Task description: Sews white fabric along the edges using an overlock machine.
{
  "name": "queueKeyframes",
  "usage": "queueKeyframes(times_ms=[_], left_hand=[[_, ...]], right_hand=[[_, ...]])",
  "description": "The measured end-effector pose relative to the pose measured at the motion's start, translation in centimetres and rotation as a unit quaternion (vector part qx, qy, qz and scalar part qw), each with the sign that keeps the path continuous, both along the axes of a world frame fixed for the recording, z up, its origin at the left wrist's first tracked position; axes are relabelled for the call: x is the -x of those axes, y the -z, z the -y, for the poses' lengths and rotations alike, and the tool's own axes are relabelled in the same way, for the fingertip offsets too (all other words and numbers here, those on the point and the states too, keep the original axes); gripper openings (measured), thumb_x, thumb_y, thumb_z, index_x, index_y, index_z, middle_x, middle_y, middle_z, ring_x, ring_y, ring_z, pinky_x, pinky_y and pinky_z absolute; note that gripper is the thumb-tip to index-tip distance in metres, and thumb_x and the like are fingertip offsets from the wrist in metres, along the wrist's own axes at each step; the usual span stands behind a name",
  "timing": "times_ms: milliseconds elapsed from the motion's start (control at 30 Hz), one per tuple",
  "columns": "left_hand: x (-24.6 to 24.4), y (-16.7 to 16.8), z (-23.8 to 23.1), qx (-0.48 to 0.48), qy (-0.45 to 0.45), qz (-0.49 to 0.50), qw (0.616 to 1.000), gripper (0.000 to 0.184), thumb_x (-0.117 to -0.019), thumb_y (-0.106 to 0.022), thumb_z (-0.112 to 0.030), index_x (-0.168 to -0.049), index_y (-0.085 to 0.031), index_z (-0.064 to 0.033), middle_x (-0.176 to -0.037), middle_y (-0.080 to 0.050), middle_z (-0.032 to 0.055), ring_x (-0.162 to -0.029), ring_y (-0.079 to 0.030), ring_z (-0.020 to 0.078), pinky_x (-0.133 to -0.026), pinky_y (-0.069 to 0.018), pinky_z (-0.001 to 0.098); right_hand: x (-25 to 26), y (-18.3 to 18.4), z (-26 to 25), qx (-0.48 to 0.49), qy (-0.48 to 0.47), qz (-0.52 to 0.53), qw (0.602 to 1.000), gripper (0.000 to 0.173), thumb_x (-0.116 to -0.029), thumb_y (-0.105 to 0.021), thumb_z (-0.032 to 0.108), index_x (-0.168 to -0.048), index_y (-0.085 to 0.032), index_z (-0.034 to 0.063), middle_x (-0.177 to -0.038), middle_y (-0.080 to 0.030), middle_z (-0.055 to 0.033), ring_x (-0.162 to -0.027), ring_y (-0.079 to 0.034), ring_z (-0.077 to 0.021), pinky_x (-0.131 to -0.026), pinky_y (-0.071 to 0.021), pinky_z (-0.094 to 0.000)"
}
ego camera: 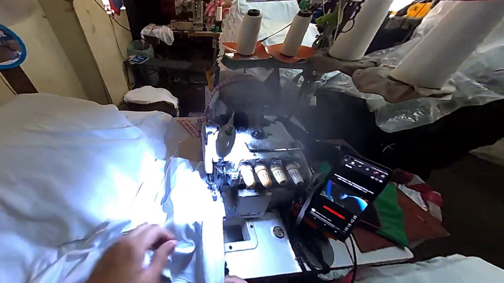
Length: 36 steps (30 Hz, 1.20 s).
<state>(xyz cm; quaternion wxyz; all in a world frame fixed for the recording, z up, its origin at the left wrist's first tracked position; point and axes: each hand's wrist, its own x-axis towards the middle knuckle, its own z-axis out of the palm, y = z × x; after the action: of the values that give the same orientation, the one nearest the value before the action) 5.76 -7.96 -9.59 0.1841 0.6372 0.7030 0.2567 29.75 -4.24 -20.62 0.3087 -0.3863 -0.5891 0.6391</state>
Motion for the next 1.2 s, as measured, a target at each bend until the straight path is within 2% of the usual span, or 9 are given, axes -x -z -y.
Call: queueKeyframes(times_ms=[100,233,400,567,733,900,1033,1133,1200], left_hand=[[-4.9,4.6,-4.4,-0.17,0.002,-0.016,0.985,0.031,-0.101,-0.058,-0.025,-0.118,-0.075,-0.0059,-0.114,-0.075,0.01,-0.107,-0.072,0.0261,-0.095,-0.056,0.0479],[-4.5,8.5,-9.1,-0.234,-0.079,-0.088,0.965,0.037,-0.0938,-0.056,-0.034,-0.114,-0.079,-0.0139,-0.121,-0.075,0.0015,-0.117,-0.069,0.0202,-0.102,-0.0528,0.047],[-2.4,6.2,-12.8,-0.125,-0.07,-0.07,0.987,0.036,-0.0982,-0.055,-0.031,-0.116,-0.075,-0.0072,-0.128,-0.07,0.0094,-0.126,-0.063,0.0254,-0.108,-0.0481,0.0495],[-0.6,4.2,-16.7,0.02,-0.086,-0.133,0.987,0.052,-0.0952,-0.063,-0.03,-0.141,-0.059,-0.0064,-0.148,-0.054,0.0138,-0.139,-0.047,0.0338,-0.114,-0.0353,0.0552],[0.4,4.2,-18.5,0.01,-0.112,-0.099,0.989,0.029,-0.0993,-0.059,-0.018,-0.124,-0.069,-0.0086,-0.125,-0.068,0.0124,-0.122,-0.062,0.0305,-0.105,-0.0447,0.0523],[0.4,8.1,-14.1,-0.263,-0.194,0.075,0.942,0.023,-0.0972,-0.059,-0.007,-0.115,-0.069,0.0056,-0.108,-0.069,0.0206,-0.102,-0.068,0.0303,-0.092,-0.0561,0.0461],[-3.9,7.7,-7.8,-0.336,-0.232,0.154,0.9,0.028,-0.0964,-0.057,-0.007,-0.114,-0.064,0.0132,-0.103,-0.069,0.0196,-0.095,-0.068,0.0143,-0.087,-0.0553,0.0265],[-7.0,8.1,-4.9,-0.34,-0.184,0.2,0.9,0.022,-0.0951,-0.062,-0.008,-0.104,-0.063,0.0122,-0.097,-0.066,0.0151,-0.094,-0.063,0.0072,-0.089,-0.0519,0.0203],[-7.7,8.8,-4.3,-0.349,-0.146,0.183,0.907,0.021,-0.0971,-0.063,-0.013,-0.1,-0.064,0.0075,-0.095,-0.065,0.0123,-0.096,-0.062,0.0082,-0.092,-0.0503,0.0211]], right_hand=[[1.2,-0.2,-1.8,0.001,0.032,-0.038,0.999,0.033,-0.0938,-0.063,-0.001,-0.125,-0.053,-0.0075,-0.087,-0.069,-0.0055,-0.075,-0.069,-0.0118,-0.072,-0.0606,-0.0341],[2.7,-1.2,-4.8,-0.094,0.066,-0.039,0.993,0.035,-0.0909,-0.066,-0.004,-0.122,-0.05,-0.0029,-0.085,-0.07,-0.0039,-0.071,-0.068,-0.0087,-0.068,-0.0593,-0.0302],[4.0,-1.3,-8.6,-0.3,0.076,0.065,0.949,0.022,-0.0952,-0.062,0.005,-0.112,-0.076,0.0039,-0.095,-0.076,-0.0041,-0.073,-0.07,-0.0066,-0.069,-0.0606,-0.0254],[4.3,-2.6,-9.0,-0.313,0.084,0.116,0.939,0.026,-0.0946,-0.058,0.006,-0.109,-0.079,0.0089,-0.1,-0.078,-0.0015,-0.076,-0.07,-0.0053,-0.071,-0.0594,-0.027],[4.0,-3.0,-8.4,-0.27,0.074,0.101,0.955,0.025,-0.0942,-0.057,0.004,-0.108,-0.078,0.006,-0.095,-0.076,-0.0029,-0.067,-0.064,-0.003,-0.064,-0.0555,-0.0224],[3.9,-3.9,-8.3,-0.269,0.068,0.096,0.956,0.022,-0.0957,-0.057,0.007,-0.107,-0.076,0.0052,-0.086,-0.072,-0.002,-0.063,-0.061,-0.002,-0.06,-0.0537,-0.021],[5.2,-3.8,-8.5,-0.328,0.082,0.07,0.939,0.026,-0.0981,-0.062,0.014,-0.121,-0.073,0.0076,-0.104,-0.071,-0.0023,-0.079,-0.065,-0.0017,-0.072,-0.0567,-0.0184],[5.7,-3.4,-8.5,-0.38,0.055,0.059,0.921,0.033,-0.0978,-0.061,0.011,-0.129,-0.07,0.0038,-0.135,-0.066,-0.011,-0.117,-0.067,-0.0112,-0.098,-0.0553,-0.0256],[5.3,-2.9,-8.5,-0.4,0.055,0.072,0.912,0.021,-0.0972,-0.062,0.01,-0.113,-0.075,0.0063,-0.116,-0.072,-0.0084,-0.105,-0.07,-0.0114,-0.091,-0.0581,-0.0263]])
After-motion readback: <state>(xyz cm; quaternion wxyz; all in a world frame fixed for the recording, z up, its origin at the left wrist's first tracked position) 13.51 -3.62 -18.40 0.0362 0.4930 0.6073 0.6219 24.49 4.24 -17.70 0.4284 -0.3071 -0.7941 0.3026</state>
